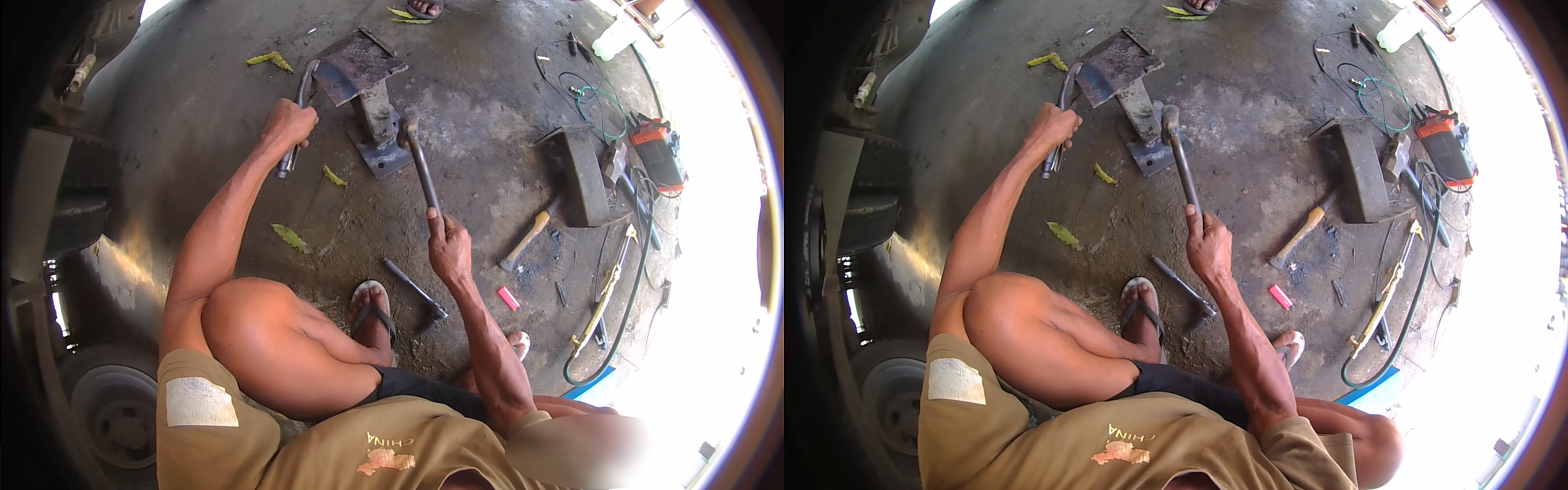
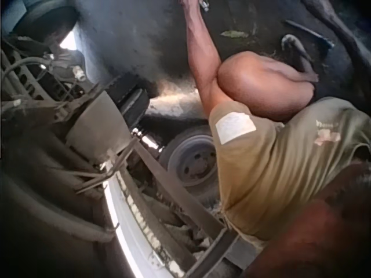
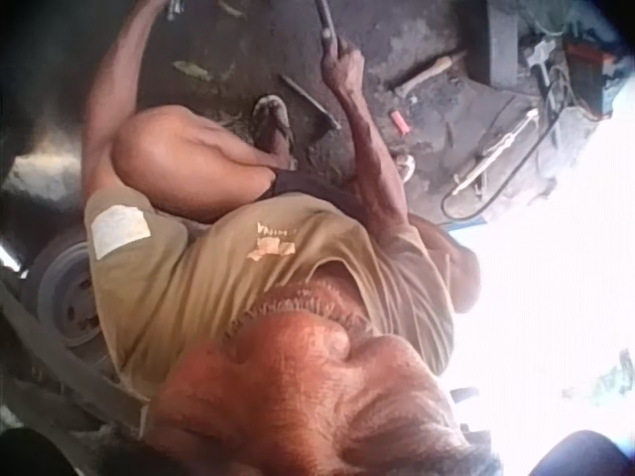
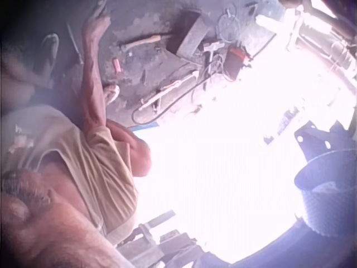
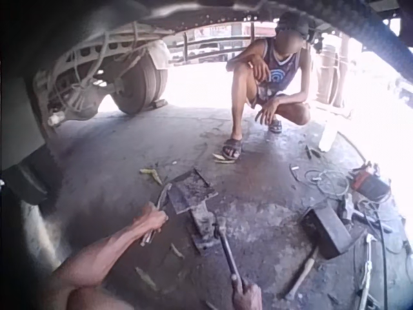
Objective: The person uses a blowtorch to heat a metal piece on the floor, then uses a hammer and pliers to strike and shape the heated metal. The person continues to hammer the metal piece repeatedly while holding it with pliers.
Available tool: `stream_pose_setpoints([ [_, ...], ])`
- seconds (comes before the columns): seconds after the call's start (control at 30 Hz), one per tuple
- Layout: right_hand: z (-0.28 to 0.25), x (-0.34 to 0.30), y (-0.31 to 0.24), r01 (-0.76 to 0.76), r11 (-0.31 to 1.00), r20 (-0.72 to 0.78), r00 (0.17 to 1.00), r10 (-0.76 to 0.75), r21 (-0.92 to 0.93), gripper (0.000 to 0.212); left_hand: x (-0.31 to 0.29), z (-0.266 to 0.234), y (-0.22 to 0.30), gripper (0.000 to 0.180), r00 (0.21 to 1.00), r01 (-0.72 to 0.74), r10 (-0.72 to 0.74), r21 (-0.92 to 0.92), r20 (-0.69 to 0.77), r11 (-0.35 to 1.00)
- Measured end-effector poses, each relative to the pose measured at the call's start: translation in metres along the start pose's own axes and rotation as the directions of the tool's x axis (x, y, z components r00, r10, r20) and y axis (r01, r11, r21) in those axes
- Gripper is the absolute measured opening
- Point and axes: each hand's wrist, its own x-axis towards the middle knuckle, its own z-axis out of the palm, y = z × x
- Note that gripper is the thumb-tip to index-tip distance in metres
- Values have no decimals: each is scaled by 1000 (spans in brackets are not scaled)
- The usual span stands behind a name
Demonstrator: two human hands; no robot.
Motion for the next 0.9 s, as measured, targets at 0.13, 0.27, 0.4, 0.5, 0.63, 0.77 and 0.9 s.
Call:
stream_pose_setpoints([
  [0.13, -50, -3, -45, 317, 905, -254, 935, -248, 284, 53, -8, 2, 18, 30, 1000, -20, 21, 90, -9, 996],
  [0.27, -113, 3, -124, 718, 636, -542, 667, -512, 283, 52, -12, 11, 6, 32, 999, -25, 26, 22, -22, 999],
  [0.4, -127, 39, -173, 925, 315, -703, 368, -608, 211, 54, -15, 9, 3, 29, 999, -26, 26, 5, -44, 1000],
  [0.5, -41, 59, -61, 772, 635, -497, 555, -667, 11, 39, -17, 8, 15, 31, 999, -15, 17, 44, -50, 999],
  [0.63, 32, 35, 44, -2, 969, 35, 999, 11, -247, 52, -3, 18, 10, 30, 999, -28, 29, 47, -30, 999],
  [0.77, -2, 30, 2, -20, 999, 7, 1000, 20, -47, 58, -20, 10, 9, 28, 999, 8, -5, 70, -52, 997],
  [0.9, -52, 28, -19, 60, 982, -117, 992, -39, 179, 59, 6, 12, 24, 28, 999, -37, 37, 59, 0, 998],
])
